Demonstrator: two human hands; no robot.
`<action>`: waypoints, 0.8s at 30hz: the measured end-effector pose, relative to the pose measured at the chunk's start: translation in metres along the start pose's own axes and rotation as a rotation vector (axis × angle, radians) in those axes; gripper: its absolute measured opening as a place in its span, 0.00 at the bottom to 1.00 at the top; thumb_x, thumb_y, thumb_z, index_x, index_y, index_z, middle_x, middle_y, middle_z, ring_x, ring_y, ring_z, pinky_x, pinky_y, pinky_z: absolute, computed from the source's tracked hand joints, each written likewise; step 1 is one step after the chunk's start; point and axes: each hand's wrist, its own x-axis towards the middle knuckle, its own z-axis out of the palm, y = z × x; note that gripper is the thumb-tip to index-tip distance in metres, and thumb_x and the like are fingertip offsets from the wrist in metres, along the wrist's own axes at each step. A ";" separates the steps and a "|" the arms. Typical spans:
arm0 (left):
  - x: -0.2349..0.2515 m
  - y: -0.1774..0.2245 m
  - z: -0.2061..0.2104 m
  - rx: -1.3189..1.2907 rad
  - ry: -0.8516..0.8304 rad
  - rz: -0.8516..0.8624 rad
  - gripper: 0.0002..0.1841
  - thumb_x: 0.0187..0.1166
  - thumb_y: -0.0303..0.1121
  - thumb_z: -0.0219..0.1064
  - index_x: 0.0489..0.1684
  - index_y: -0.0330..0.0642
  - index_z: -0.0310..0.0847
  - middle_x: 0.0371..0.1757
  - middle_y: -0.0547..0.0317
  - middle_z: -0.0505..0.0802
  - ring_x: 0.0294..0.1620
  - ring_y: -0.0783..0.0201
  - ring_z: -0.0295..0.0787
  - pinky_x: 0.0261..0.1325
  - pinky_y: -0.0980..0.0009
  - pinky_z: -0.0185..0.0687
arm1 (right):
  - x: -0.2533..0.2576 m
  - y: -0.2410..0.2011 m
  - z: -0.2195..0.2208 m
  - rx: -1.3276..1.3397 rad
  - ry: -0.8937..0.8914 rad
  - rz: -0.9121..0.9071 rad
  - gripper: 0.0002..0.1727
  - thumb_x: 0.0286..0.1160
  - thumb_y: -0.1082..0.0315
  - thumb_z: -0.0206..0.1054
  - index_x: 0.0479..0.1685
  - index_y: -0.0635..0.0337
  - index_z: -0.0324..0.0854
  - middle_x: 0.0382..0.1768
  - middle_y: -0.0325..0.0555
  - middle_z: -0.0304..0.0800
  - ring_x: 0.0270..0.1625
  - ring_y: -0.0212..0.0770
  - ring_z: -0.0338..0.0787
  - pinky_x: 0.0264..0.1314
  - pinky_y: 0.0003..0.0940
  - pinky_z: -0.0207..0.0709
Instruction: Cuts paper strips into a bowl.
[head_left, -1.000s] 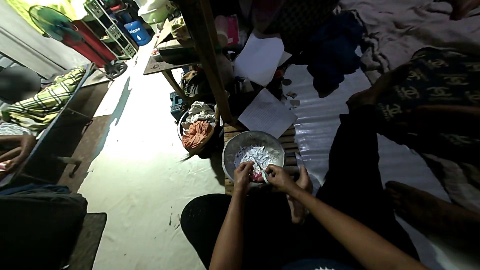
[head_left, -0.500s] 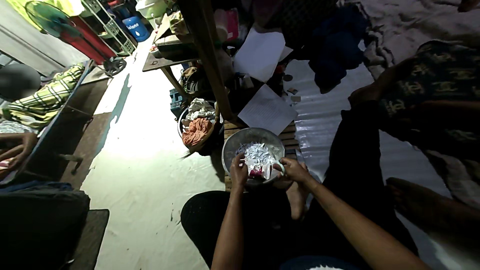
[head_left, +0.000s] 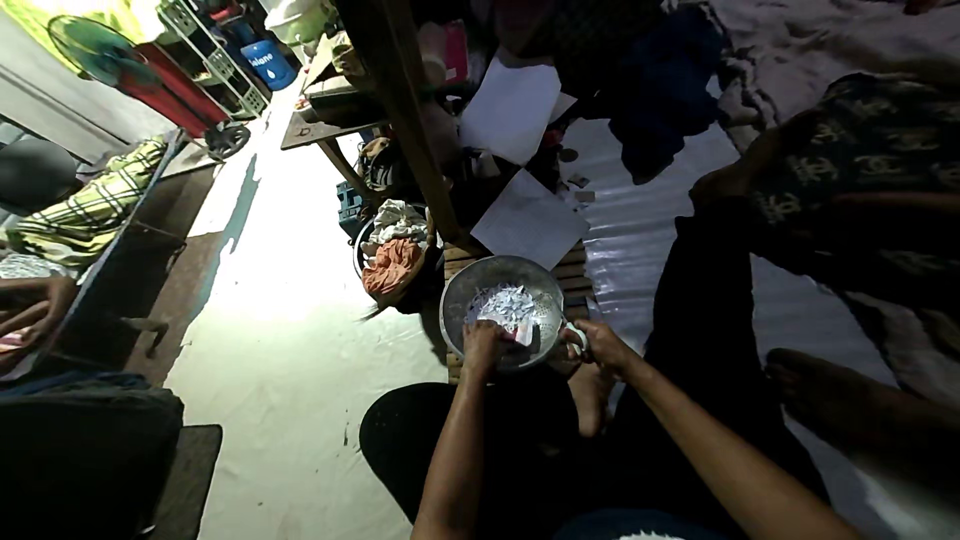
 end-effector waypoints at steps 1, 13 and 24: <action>-0.002 0.000 -0.002 -0.039 0.063 -0.007 0.14 0.84 0.34 0.63 0.60 0.42 0.91 0.70 0.47 0.89 0.81 0.44 0.75 0.88 0.40 0.49 | 0.000 0.001 0.000 -0.002 -0.004 -0.001 0.12 0.86 0.61 0.65 0.40 0.62 0.81 0.21 0.33 0.86 0.20 0.25 0.81 0.27 0.22 0.74; -0.014 -0.014 -0.039 -0.692 0.581 -0.177 0.16 0.86 0.29 0.63 0.65 0.26 0.83 0.54 0.39 0.93 0.55 0.54 0.91 0.67 0.56 0.81 | -0.007 0.010 0.000 -0.040 -0.144 0.019 0.08 0.85 0.65 0.64 0.44 0.62 0.80 0.22 0.33 0.86 0.19 0.21 0.77 0.24 0.17 0.68; -0.013 -0.026 -0.028 -0.855 0.973 -0.167 0.19 0.84 0.22 0.61 0.70 0.20 0.76 0.57 0.31 0.91 0.56 0.53 0.90 0.65 0.63 0.81 | -0.014 0.009 0.005 -0.045 -0.191 0.065 0.08 0.85 0.69 0.63 0.48 0.67 0.79 0.25 0.36 0.85 0.23 0.23 0.80 0.29 0.18 0.72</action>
